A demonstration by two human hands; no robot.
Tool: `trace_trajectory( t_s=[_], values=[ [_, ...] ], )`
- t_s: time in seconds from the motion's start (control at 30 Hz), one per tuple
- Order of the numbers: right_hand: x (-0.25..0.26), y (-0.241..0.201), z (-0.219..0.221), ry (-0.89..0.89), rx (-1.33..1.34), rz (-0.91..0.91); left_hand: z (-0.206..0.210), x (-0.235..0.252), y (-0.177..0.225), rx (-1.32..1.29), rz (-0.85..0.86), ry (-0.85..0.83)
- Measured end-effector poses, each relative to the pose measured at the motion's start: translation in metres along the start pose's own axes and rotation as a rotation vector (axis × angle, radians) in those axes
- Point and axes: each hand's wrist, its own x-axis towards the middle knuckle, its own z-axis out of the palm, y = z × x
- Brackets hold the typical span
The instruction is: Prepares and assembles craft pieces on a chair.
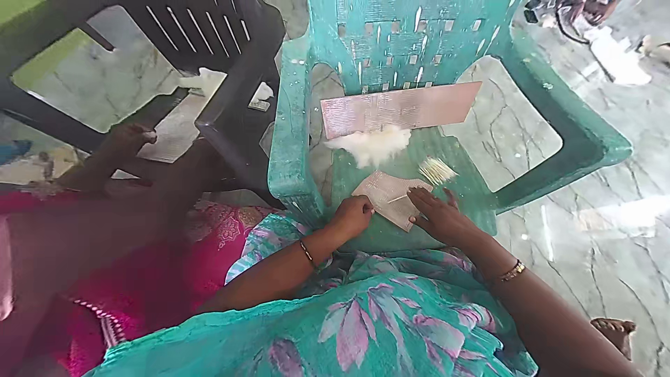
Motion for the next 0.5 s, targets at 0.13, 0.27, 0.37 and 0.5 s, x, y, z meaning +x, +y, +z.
trace_trajectory(
  t_s=[0.13,0.27,0.37,0.5],
  values=[
    [0.048,-0.009,0.019,-0.018,-0.014,-0.051,-0.004,0.006,-0.001,0.041,-0.062,0.012],
    [0.060,-0.018,0.027,-0.117,-0.022,-0.040,-0.003,0.006,-0.001,0.093,-0.080,-0.012],
    [0.037,-0.022,0.024,-0.179,-0.010,-0.007,0.001,0.002,-0.003,0.087,-0.064,-0.028],
    [-0.005,-0.023,0.022,-0.269,0.012,0.002,0.005,-0.005,0.001,0.077,-0.033,-0.126]
  ],
)
